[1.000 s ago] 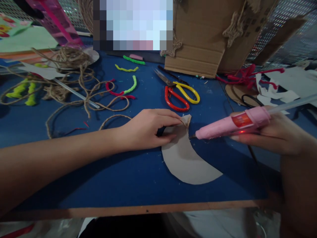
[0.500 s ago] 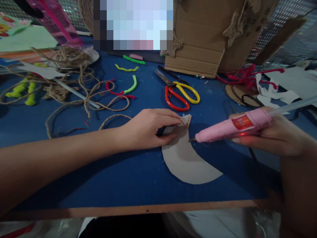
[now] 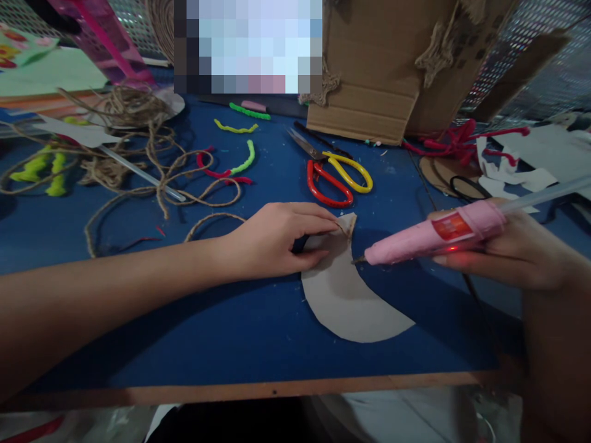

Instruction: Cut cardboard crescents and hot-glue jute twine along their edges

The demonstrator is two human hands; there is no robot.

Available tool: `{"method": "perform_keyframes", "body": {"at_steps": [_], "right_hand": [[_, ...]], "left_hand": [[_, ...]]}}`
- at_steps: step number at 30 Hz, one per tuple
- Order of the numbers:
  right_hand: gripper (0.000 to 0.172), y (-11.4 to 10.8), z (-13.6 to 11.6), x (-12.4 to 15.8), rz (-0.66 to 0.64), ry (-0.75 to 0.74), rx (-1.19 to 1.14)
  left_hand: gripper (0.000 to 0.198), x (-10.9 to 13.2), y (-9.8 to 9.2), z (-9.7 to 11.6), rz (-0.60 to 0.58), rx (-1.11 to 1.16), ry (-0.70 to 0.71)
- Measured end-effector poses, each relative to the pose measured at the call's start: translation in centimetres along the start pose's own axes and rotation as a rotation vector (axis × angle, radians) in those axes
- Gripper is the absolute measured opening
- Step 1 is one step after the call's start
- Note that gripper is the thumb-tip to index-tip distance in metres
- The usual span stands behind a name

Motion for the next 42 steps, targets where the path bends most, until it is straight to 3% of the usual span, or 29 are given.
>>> {"method": "perform_keyframes", "body": {"at_steps": [11, 24, 27, 29, 32, 34, 38, 42], "right_hand": [[0.004, 0.0, -1.0, -0.5, -0.027, -0.037, -0.031], [0.014, -0.2, -1.3, 0.3, -0.018, -0.036, 0.050], [0.008, -0.7, -1.5, 0.3, -0.019, 0.011, -0.041], [0.005, -1.7, -1.4, 0.6, 0.045, 0.027, -0.172], [0.006, -4.1, 0.6, 1.6, 0.302, 0.110, -0.293], [0.011, -5.2, 3.3, 2.5, 0.484, 0.268, -0.236], [0.029, -4.8, 7.8, 2.9, 0.548, 0.586, -0.011], [0.031, -3.6, 9.6, 2.2, 0.555, 0.668, -0.035]], "left_hand": [[0.026, 0.0, 0.0, 0.0, -0.014, 0.008, 0.005], [0.027, 0.0, 0.1, 0.0, -0.024, 0.015, 0.008], [0.028, 0.0, 0.1, 0.1, -0.015, 0.019, 0.029], [0.028, 0.0, 0.0, 0.2, -0.003, 0.017, 0.043], [0.029, 0.0, 0.0, 0.2, -0.007, 0.011, 0.050], [0.030, 0.0, 0.1, 0.2, -0.019, 0.003, 0.056], [0.030, 0.1, -0.1, 0.3, -0.001, -0.032, 0.092], [0.030, 0.2, -0.2, 0.6, 0.018, -0.042, 0.150]]}}
Point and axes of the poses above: each hand's wrist, its own x-axis away from the middle knuckle, its own y-axis out of the palm, z = x × y, the point moved 9 cm from there along -x, towards the middle knuckle, and after that the axes turned 13 degrees about -x, right-handed, at the moved point
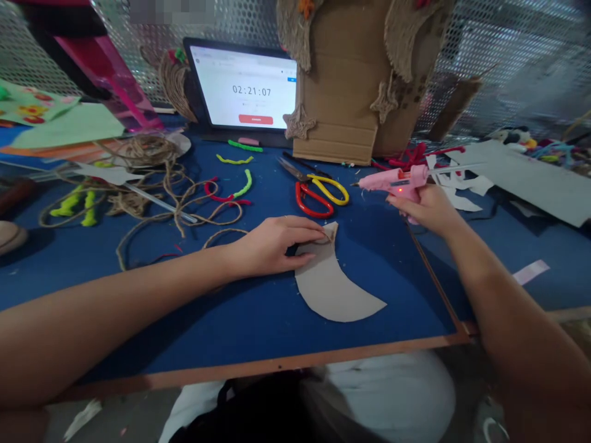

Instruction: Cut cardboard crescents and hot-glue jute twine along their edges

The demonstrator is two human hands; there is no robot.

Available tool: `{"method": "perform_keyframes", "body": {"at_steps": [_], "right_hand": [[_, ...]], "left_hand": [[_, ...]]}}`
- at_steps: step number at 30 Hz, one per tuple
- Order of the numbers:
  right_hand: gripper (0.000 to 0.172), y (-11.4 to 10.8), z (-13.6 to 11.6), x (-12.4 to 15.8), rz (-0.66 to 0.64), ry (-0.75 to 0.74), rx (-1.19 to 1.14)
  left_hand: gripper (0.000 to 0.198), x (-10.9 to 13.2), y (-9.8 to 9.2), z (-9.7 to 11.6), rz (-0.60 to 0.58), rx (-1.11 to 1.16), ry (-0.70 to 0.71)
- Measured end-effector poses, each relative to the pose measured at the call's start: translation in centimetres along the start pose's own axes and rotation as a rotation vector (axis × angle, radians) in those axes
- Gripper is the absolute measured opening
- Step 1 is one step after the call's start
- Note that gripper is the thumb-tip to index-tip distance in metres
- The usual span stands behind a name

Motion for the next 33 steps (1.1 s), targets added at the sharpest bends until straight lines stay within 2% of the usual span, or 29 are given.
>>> {"method": "perform_keyframes", "body": {"at_steps": [5, 10, 12, 13, 15, 17, 18, 20, 21, 22, 24, 25, 26, 29, 33], "right_hand": [[0.030, -0.4, 0.0, 0.2, 0.143, 0.020, 0.151], [0.038, 0.1, 0.8, 0.4, 0.000, 0.063, 0.085], [0.040, -0.9, 0.9, 0.4, 0.030, 0.036, -0.023], [0.043, -2.0, 0.8, 0.4, 0.101, 0.011, -0.084], [0.046, -5.2, 0.1, 1.2, 0.367, -0.100, -0.176], [0.042, -7.8, -2.0, 3.2, 0.640, -0.307, -0.165], [0.036, -8.5, -3.6, 4.6, 0.747, -0.443, -0.117], [0.024, -8.1, -7.2, 7.7, 0.914, -0.730, 0.024], [0.016, -7.0, -8.9, 8.5, 0.892, -0.851, 0.090], [0.012, -5.1, -10.3, 8.3, 0.743, -0.914, 0.156], [0.014, -0.2, -12.3, 7.4, 0.334, -1.004, 0.248], [0.015, 1.9, -12.5, 6.9, 0.169, -0.997, 0.263], [0.015, 3.5, -12.4, 6.4, 0.061, -0.969, 0.262], [0.020, 6.5, -12.0, 5.3, -0.132, -0.924, 0.205], [0.020, 7.9, -12.1, 5.4, -0.239, -0.929, 0.138]], "left_hand": [[0.029, -0.1, -0.2, 0.3, 0.010, 0.000, 0.049], [0.030, -0.1, -0.3, 0.5, 0.000, 0.010, 0.073], [0.030, -0.1, -0.3, 0.6, -0.001, 0.005, 0.080], [0.030, -0.1, -0.3, 0.6, -0.001, 0.001, 0.082], [0.029, -0.1, -0.4, 0.6, 0.011, -0.016, 0.081], [0.028, 0.0, -0.4, 0.6, 0.026, -0.036, 0.074], [0.028, 0.0, -0.4, 0.6, 0.031, -0.043, 0.069], [0.027, 0.1, -0.4, 0.6, 0.033, -0.042, 0.063], [0.027, 0.1, -0.4, 0.6, 0.031, -0.038, 0.062], [0.027, 0.1, -0.4, 0.7, 0.035, -0.034, 0.065], [0.026, 0.1, -0.4, 0.8, 0.040, -0.033, 0.080], [0.025, 0.1, -0.5, 0.9, 0.042, -0.034, 0.092], [0.025, 0.1, -0.5, 0.9, 0.043, -0.035, 0.109], [0.025, 0.1, -0.6, 0.9, 0.028, -0.026, 0.164], [0.027, 0.2, -0.5, 0.9, -0.059, -0.015, 0.239]]}}
Point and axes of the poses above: each hand's wrist, its own x-axis away from the middle knuckle, its own y-axis out of the palm, z = x × y, the point moved 9 cm from there along -x, towards the middle knuckle, and after that the axes turned 13 degrees about -x, right-handed, at the moved point
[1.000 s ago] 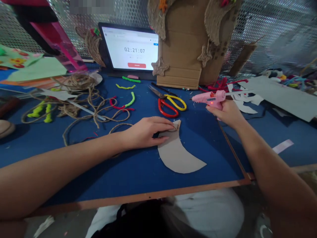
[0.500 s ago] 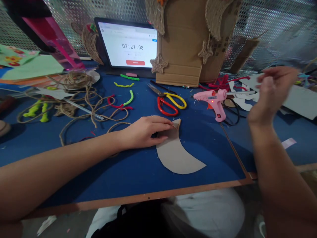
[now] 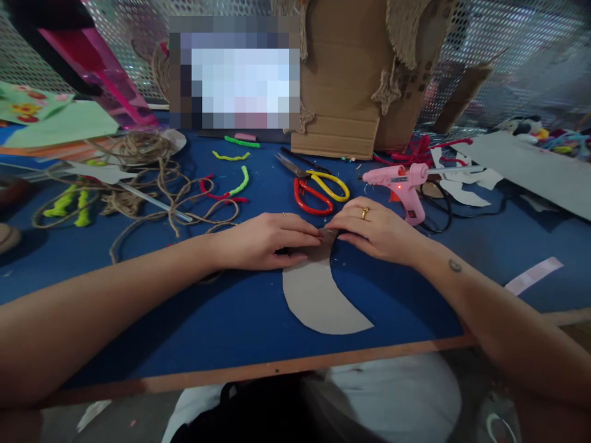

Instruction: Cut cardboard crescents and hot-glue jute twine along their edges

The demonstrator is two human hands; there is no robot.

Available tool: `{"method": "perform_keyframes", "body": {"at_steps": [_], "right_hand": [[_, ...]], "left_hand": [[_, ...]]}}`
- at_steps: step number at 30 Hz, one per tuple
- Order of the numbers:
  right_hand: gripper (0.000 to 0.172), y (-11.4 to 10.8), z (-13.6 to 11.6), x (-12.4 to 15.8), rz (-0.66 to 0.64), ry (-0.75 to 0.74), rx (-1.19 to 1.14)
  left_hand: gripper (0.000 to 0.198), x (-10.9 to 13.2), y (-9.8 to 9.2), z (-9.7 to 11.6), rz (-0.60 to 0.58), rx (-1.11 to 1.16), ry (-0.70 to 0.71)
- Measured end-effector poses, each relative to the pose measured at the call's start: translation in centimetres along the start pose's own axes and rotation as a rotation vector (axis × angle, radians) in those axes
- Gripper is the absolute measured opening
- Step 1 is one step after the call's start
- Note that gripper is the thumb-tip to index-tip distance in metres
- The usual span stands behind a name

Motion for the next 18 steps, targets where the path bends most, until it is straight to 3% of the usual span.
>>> {"method": "perform_keyframes", "body": {"at_steps": [3, 7, 13, 18], "right_hand": [[0.018, 0.2, -0.6, -0.2, -0.015, -0.012, 0.001], [0.016, 0.3, -0.8, -0.3, -0.018, -0.007, -0.025], [0.013, 0.6, -0.1, 0.0, 0.003, 0.046, -0.073], [0.015, 0.7, 0.0, -0.2, 0.015, 0.083, -0.077]], "left_hand": [[0.027, 0.2, 0.0, 0.5, -0.042, -0.037, 0.016], [0.023, 0.4, -0.8, 2.2, 0.044, -0.198, -0.008], [0.026, 0.1, -1.2, 5.3, 0.053, -0.349, 0.052], [0.025, 0.5, -1.1, 5.2, 0.062, -0.346, -0.024]]}}
Point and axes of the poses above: each hand's wrist, its own x-axis away from the middle knuckle, its own y-axis out of the palm, z = x × y, the point moved 9 cm from there along -x, towards the middle knuckle, and after that the axes turned 13 degrees about -x, right-handed, at the moved point
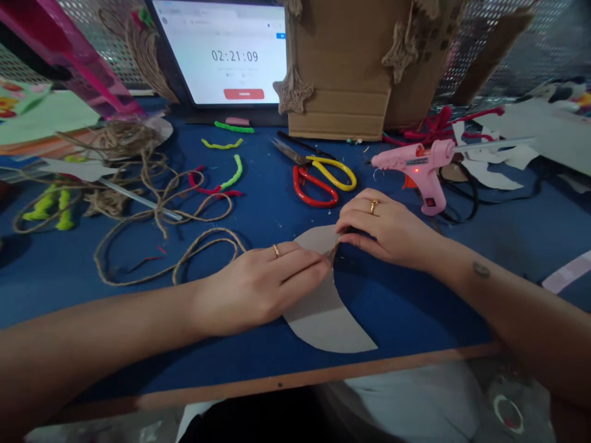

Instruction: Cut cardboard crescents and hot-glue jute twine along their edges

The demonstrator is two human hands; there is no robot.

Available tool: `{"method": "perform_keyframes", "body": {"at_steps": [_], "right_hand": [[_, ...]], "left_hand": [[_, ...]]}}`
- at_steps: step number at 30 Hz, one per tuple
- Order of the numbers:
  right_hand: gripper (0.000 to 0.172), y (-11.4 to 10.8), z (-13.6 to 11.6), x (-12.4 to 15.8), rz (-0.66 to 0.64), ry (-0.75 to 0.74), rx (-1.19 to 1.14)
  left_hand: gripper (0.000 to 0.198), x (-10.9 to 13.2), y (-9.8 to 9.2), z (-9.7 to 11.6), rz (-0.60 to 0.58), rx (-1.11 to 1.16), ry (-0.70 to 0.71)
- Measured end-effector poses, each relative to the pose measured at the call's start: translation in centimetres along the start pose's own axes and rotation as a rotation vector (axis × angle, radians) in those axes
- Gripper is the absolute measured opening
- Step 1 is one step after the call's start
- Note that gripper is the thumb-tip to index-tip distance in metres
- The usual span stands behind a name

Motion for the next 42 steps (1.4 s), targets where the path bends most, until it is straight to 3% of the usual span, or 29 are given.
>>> {"method": "perform_keyframes", "body": {"at_steps": [4, 30, 42], "right_hand": [[0.015, 0.1, 0.0, -0.1, 0.000, 0.012, 0.004], [0.020, 0.3, 0.7, 0.1, -0.040, 0.116, -0.059], [0.017, 0.4, 1.0, 0.2, -0.039, 0.160, -0.069]], "left_hand": [[0.023, 0.2, -0.2, 0.0, 0.020, -0.007, -0.046], [0.031, -0.2, -0.4, 3.3, 0.021, -0.143, 0.221], [0.029, -0.2, -0.3, 3.0, 0.032, -0.096, 0.178]]}}
Point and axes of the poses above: each hand's wrist, its own x-axis away from the middle knuckle, its own y-axis out of the palm, z = x × y, the point moved 9 cm from there along -x, towards the middle knuckle, and after that the axes turned 13 degrees about -x, right-handed, at the moved point
